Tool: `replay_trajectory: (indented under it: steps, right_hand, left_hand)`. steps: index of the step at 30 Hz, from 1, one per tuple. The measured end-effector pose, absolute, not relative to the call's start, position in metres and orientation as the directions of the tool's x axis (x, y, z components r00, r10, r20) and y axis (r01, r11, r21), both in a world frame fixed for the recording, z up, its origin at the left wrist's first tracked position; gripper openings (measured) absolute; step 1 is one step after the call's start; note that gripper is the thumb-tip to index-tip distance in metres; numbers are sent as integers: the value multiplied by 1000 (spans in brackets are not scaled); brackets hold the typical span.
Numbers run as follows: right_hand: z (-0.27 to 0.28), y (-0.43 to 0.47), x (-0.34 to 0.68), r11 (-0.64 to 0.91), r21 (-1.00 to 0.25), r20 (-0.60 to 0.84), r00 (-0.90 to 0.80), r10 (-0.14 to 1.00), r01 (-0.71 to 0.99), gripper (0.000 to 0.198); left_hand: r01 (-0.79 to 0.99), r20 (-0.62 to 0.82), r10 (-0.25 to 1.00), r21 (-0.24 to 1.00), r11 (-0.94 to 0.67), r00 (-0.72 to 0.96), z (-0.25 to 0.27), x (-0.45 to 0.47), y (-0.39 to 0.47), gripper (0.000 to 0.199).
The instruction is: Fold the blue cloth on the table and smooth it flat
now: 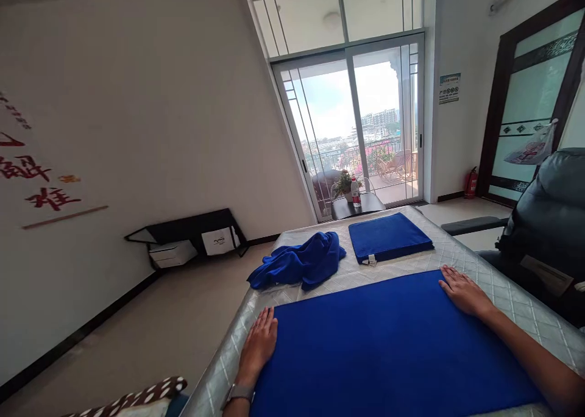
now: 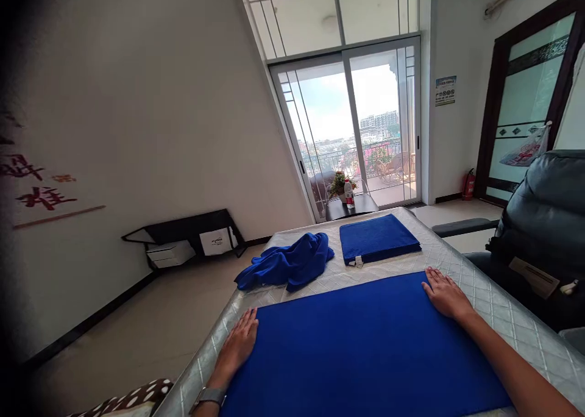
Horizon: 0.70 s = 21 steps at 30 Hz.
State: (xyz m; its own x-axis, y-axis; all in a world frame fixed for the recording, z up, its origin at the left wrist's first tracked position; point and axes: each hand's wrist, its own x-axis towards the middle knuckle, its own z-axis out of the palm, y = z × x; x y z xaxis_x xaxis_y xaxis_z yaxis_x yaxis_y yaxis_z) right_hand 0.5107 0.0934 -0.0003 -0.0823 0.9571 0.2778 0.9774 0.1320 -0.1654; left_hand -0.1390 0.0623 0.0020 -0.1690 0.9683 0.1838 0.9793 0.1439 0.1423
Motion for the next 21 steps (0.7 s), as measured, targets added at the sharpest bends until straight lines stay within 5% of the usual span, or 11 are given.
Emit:
replay_trajectory:
  steps: [12,21]
  right_hand:
    - [41,65,459,134,-135,425,-65,903,982,62]
    - [61,49,285,439,-274,273,-369,889,856,59]
  left_hand:
    - [985,214,962,22,169,-169,45,-99,48,62]
    - [924,215,931,181,-336,296,64,81,52,53]
